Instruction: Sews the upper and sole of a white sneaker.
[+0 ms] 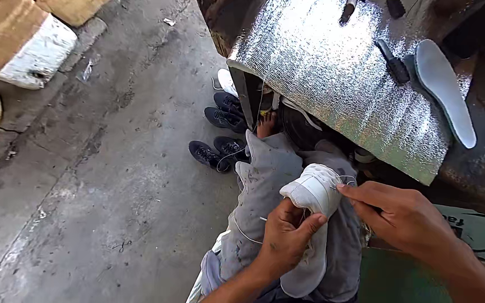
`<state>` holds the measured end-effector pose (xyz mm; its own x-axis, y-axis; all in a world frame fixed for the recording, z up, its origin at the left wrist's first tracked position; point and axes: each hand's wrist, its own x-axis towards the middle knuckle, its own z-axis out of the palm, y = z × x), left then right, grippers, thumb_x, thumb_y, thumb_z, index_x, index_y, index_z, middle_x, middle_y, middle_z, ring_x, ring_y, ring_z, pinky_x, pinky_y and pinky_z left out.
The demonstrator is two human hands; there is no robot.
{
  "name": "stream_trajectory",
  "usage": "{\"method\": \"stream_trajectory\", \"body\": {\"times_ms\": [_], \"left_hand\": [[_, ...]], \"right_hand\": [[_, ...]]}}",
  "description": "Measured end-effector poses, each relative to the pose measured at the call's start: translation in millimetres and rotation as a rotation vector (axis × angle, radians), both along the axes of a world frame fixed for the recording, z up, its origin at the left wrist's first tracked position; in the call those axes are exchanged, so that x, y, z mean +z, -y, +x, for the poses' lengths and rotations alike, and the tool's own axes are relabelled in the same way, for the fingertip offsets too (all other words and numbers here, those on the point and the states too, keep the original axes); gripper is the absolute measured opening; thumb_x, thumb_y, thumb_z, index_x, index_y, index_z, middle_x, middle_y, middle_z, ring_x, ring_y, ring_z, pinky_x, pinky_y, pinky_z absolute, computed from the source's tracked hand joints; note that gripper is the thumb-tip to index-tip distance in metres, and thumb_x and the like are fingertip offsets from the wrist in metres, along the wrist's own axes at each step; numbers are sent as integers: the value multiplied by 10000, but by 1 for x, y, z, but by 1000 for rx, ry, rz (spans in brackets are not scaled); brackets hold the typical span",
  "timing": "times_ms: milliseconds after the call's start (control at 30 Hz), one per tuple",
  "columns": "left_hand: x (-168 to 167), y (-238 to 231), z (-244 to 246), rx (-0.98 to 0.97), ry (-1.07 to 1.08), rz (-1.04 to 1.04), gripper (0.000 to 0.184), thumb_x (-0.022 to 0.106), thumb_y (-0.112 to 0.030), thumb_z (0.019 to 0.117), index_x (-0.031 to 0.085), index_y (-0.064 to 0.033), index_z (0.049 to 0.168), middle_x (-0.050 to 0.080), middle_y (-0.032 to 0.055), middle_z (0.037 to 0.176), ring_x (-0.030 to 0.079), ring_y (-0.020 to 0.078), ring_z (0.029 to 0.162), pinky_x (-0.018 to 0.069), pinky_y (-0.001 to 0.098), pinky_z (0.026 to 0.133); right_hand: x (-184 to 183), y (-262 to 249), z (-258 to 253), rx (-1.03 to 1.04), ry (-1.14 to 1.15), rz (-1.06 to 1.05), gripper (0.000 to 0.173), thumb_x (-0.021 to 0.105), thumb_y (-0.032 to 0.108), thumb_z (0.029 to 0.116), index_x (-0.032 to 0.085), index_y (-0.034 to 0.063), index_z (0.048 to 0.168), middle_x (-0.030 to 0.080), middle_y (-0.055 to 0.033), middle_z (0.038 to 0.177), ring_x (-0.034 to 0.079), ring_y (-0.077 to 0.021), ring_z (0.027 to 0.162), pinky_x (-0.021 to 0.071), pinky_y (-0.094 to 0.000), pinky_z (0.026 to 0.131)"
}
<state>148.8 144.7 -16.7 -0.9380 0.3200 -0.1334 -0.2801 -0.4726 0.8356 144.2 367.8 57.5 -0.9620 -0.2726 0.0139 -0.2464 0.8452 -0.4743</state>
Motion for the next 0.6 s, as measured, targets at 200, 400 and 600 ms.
{"method": "stream_trajectory", "body": {"times_ms": [200, 400, 600], "left_hand": [[-12, 0, 2, -14, -187, -133, 239, 704, -68, 958, 620, 60, 1142, 729, 40, 917, 668, 49, 749, 581, 224, 691], [-25, -2, 10, 37, -258, -281, 183, 702, -164, 976, 705, 11, 1029, 715, 38, 850, 650, 43, 708, 577, 221, 669], [-27, 3, 12, 32, -310, -327, 204, 692, -190, 987, 714, 7, 1033, 723, 52, 886, 669, 52, 766, 583, 225, 725]], "right_hand": [[41, -2, -57, 328, 201, 273, 307, 470, 286, 986, 770, 277, 1052, 668, 69, 741, 616, -91, 579, 467, -323, 457], [46, 26, -109, 506, 560, 414, 149, 560, 252, 959, 686, 232, 884, 543, 59, 605, 547, -114, 526, 413, -349, 455], [39, 54, -112, 514, 625, 534, 105, 565, 251, 972, 626, 205, 900, 529, 48, 606, 557, -138, 543, 425, -367, 473]]}}
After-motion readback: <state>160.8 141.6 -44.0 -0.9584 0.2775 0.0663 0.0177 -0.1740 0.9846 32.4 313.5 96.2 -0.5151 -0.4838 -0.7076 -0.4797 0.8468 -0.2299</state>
